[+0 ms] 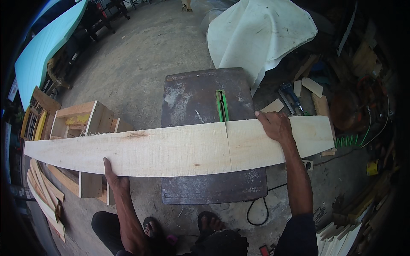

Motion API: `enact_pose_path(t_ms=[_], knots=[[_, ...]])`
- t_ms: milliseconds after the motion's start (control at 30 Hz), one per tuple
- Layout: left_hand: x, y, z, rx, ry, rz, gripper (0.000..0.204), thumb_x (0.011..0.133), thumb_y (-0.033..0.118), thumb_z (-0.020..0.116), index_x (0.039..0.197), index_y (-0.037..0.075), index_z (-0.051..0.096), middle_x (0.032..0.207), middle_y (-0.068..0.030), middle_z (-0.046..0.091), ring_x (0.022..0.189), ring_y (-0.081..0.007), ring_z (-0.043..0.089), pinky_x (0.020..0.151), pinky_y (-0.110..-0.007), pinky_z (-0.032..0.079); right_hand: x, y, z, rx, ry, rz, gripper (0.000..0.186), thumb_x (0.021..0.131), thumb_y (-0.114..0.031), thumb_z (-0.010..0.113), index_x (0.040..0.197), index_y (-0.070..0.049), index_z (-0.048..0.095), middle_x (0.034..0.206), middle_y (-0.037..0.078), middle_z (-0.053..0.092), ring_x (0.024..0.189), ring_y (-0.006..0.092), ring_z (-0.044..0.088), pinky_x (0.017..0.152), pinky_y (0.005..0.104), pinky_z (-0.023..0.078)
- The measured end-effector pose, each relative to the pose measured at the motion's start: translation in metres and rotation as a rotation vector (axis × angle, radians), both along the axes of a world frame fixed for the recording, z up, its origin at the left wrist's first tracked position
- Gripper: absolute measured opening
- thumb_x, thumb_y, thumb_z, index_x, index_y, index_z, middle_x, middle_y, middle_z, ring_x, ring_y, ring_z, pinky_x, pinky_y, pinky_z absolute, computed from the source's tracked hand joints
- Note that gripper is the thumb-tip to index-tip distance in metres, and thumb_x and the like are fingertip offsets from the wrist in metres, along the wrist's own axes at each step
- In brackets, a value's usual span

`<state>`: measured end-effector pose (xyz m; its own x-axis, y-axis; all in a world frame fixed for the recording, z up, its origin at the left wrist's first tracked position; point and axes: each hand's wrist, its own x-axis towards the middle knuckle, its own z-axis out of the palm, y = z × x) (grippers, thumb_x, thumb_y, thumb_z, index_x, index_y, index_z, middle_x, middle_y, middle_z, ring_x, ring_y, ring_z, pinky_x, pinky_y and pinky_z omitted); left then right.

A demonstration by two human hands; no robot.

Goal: The person measures a long plank with a tape measure and marks it with a pencil, then uses a table saw to cut the plank into smaller pieces. The person stacks the cut pieces and places them on a wooden frame.

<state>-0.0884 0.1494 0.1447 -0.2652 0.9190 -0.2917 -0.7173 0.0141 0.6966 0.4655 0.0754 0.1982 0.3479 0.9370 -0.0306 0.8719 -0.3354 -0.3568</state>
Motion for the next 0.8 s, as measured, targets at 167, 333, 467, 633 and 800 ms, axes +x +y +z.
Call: enact_pose_path(t_ms=[167, 333, 467, 633, 800], knots=[[0.009, 0.008, 0.005, -0.008, 0.026, 0.002, 0.065, 0.103, 0.034, 0.063, 0.152, 0.001, 0.036, 0.146, -0.0205, 0.053, 0.133, -0.0364, 0.055, 0.112, -0.053, 0.049, 0.000, 0.001, 0.000, 0.029, -0.001, -0.005, 0.061, 0.105, -0.053, 0.044, 0.090, -0.005, 0.080, 0.081, 0.017, 0.074, 0.081, 0.0354, 0.070, 0.095, 0.0487, 0.046], [0.008, 0.012, 0.005, -0.025, 0.023, 0.002, 0.065, 0.103, 0.034, 0.063, 0.152, 0.001, 0.036, 0.145, -0.0203, 0.054, 0.133, -0.0365, 0.055, 0.111, -0.053, 0.050, 0.002, 0.008, 0.002, -0.024, 0.009, -0.004, 0.063, 0.105, -0.055, 0.043, 0.090, -0.005, 0.080, 0.081, 0.018, 0.074, 0.082, 0.0355, 0.070, 0.096, 0.0480, 0.046], [0.012, 0.017, 0.006, -0.037, 0.045, 0.019, 0.066, 0.103, 0.034, 0.063, 0.152, 0.000, 0.035, 0.145, -0.0203, 0.054, 0.132, -0.0363, 0.056, 0.111, -0.053, 0.050, 0.005, 0.012, 0.000, -0.030, -0.002, -0.024, 0.065, 0.105, -0.056, 0.043, 0.088, -0.004, 0.079, 0.081, 0.019, 0.073, 0.081, 0.0364, 0.070, 0.094, 0.0484, 0.046], [0.009, 0.022, 0.003, -0.026, 0.050, 0.009, 0.066, 0.103, 0.034, 0.063, 0.152, 0.000, 0.036, 0.145, -0.0203, 0.054, 0.133, -0.0362, 0.055, 0.111, -0.053, 0.050, 0.003, 0.015, 0.002, -0.040, 0.011, -0.017, 0.065, 0.105, -0.056, 0.043, 0.089, -0.004, 0.079, 0.080, 0.019, 0.073, 0.080, 0.0370, 0.070, 0.095, 0.0493, 0.047], [0.007, 0.025, 0.000, -0.018, 0.034, 0.004, 0.067, 0.103, 0.035, 0.063, 0.153, 0.001, 0.035, 0.148, -0.0206, 0.052, 0.134, -0.0370, 0.054, 0.112, -0.054, 0.048, 0.004, 0.017, 0.009, -0.064, 0.046, -0.039, 0.063, 0.105, -0.054, 0.044, 0.090, -0.005, 0.079, 0.080, 0.019, 0.073, 0.082, 0.0365, 0.071, 0.098, 0.0485, 0.046]])
